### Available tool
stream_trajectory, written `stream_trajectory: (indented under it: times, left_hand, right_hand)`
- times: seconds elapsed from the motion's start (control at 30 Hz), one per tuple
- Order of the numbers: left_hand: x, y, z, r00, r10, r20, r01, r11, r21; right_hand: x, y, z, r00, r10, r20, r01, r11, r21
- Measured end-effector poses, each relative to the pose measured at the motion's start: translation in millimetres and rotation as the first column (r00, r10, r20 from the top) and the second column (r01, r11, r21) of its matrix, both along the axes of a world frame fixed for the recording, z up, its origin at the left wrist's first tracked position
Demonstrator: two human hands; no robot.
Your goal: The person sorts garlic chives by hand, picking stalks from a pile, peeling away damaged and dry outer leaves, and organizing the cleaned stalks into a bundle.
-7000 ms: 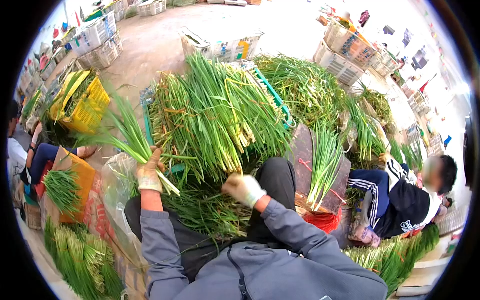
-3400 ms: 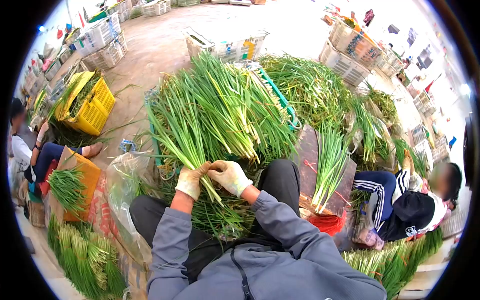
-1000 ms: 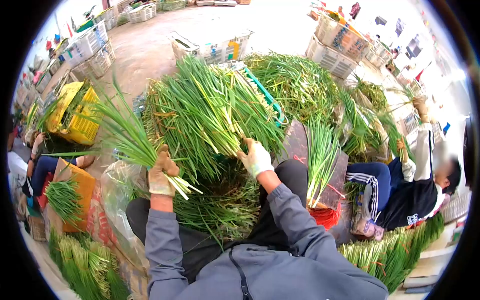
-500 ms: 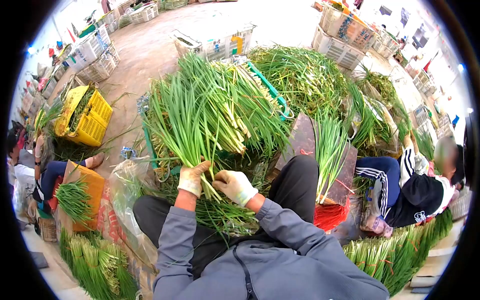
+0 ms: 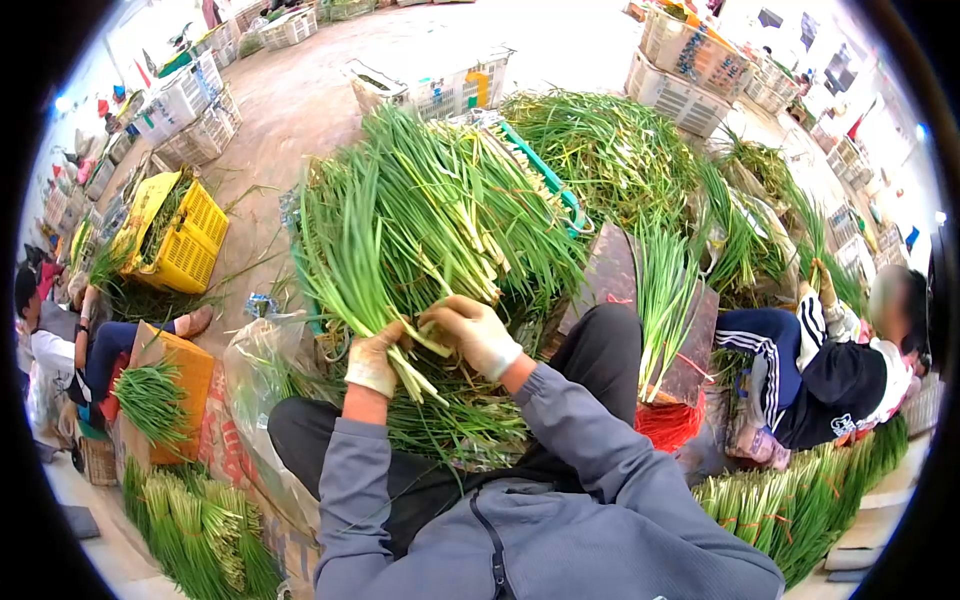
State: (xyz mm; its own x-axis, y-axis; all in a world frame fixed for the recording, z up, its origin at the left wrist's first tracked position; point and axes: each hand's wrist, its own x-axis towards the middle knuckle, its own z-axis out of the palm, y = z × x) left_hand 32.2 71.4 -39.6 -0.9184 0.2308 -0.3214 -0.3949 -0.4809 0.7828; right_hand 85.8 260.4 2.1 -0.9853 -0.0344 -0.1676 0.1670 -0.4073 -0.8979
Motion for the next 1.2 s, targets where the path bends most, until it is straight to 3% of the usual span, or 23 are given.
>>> stream_trajectory:
  times: [0.03,0.07,0.1,0.17,0.2,0.23,0.3,0.33,0.37,0.4,0.43,0.5,0.57,0.63,0.7,0.73,0.77,0.83,0.87,0.9,0.97,1.07,1.2]
  left_hand:
    - [-6,-6,-1,0.997,0.062,0.039,-0.064,0.997,0.044]
    - [-12,-14,-3,0.989,0.134,0.069,-0.139,0.987,0.075]
    - [-15,-20,2,0.974,0.205,0.099,-0.215,0.971,0.103]
    - [-20,-39,10,0.989,0.141,-0.036,-0.136,0.984,0.115]
    - [-23,-46,13,0.987,0.157,-0.036,-0.149,0.975,0.164]
    - [-24,-50,17,0.985,0.169,-0.034,-0.158,0.963,0.216]
    - [-26,-57,24,0.979,0.165,-0.119,-0.105,0.913,0.395]
    - [-27,-66,24,0.979,0.151,-0.138,-0.084,0.913,0.400]
    - [-28,-70,23,0.978,0.138,-0.158,-0.062,0.910,0.409]
    - [-22,-67,33,0.968,0.186,-0.170,-0.117,0.929,0.351]
    - [-19,-60,39,0.963,0.228,-0.146,-0.165,0.923,0.348]
    - [-14,-52,48,0.952,0.246,-0.184,-0.187,0.938,0.291]
    - [-17,-55,39,0.962,0.151,-0.227,-0.069,0.941,0.332]
    - [-18,-55,31,0.974,0.113,-0.198,-0.043,0.944,0.327]
    - [-17,-49,26,0.985,0.099,-0.138,-0.047,0.940,0.337]
    - [-18,-47,27,0.990,0.072,-0.123,-0.027,0.942,0.334]
    - [-15,-46,24,0.984,0.077,-0.159,-0.024,0.950,0.313]
    - [-12,-43,24,0.989,0.089,-0.120,-0.052,0.958,0.282]
    - [-10,-40,26,0.991,0.065,-0.118,-0.029,0.959,0.282]
    - [-9,-36,26,0.993,0.051,-0.108,-0.025,0.973,0.230]
    - [-4,-19,38,0.997,-0.007,-0.083,0.008,1.000,0.014]
    - [-2,2,23,0.998,0.006,-0.055,-0.013,0.992,-0.128]
    - [-2,7,-3,0.997,-0.024,-0.068,0.016,0.993,-0.117]
  right_hand:
    - [10,3,1,0.998,-0.060,0.010,0.060,0.946,-0.318]
    - [20,13,-10,0.996,0.010,-0.094,-0.051,0.897,-0.440]
    - [35,21,-6,0.994,0.076,-0.074,-0.099,0.917,-0.388]
    - [54,31,-1,0.933,0.350,0.084,-0.355,0.933,0.057]
    - [57,32,-29,0.834,0.538,0.120,-0.529,0.719,0.452]
    - [59,35,-57,0.709,0.662,0.243,-0.572,0.340,0.746]
    - [65,36,-44,0.452,0.584,0.675,-0.612,-0.348,0.711]
    - [60,32,-60,0.735,0.523,0.431,-0.440,-0.116,0.890]
    - [54,37,-74,0.901,0.404,0.156,-0.296,0.313,0.903]
    - [45,34,-60,0.971,0.237,0.034,-0.124,0.380,0.917]
    - [34,31,-46,0.994,0.059,-0.095,0.062,0.418,0.906]
    - [9,35,-19,0.947,-0.132,-0.294,0.320,0.290,0.902]
    - [-20,45,-13,0.848,-0.145,-0.510,0.516,0.002,0.857]
    - [-42,55,-17,0.877,-0.140,-0.459,0.461,-0.021,0.887]
    - [-60,63,-18,0.999,-0.038,-0.006,0.012,0.166,0.986]
    - [-65,64,-15,0.993,-0.083,-0.088,0.111,0.326,0.939]
    - [-69,65,-14,0.957,-0.169,-0.237,0.279,0.299,0.913]
    - [-55,62,23,0.937,-0.155,-0.312,0.344,0.563,0.752]
    - [-53,61,25,0.940,-0.098,-0.328,0.320,0.593,0.739]
    - [-42,47,35,0.984,-0.142,-0.107,0.177,0.795,0.580]
    - [-31,37,14,0.995,0.084,-0.045,-0.024,0.676,0.736]
    - [-4,8,3,0.983,0.115,0.146,-0.160,0.921,0.354]
    - [7,-7,-18,0.966,0.205,0.157,-0.251,0.886,0.389]
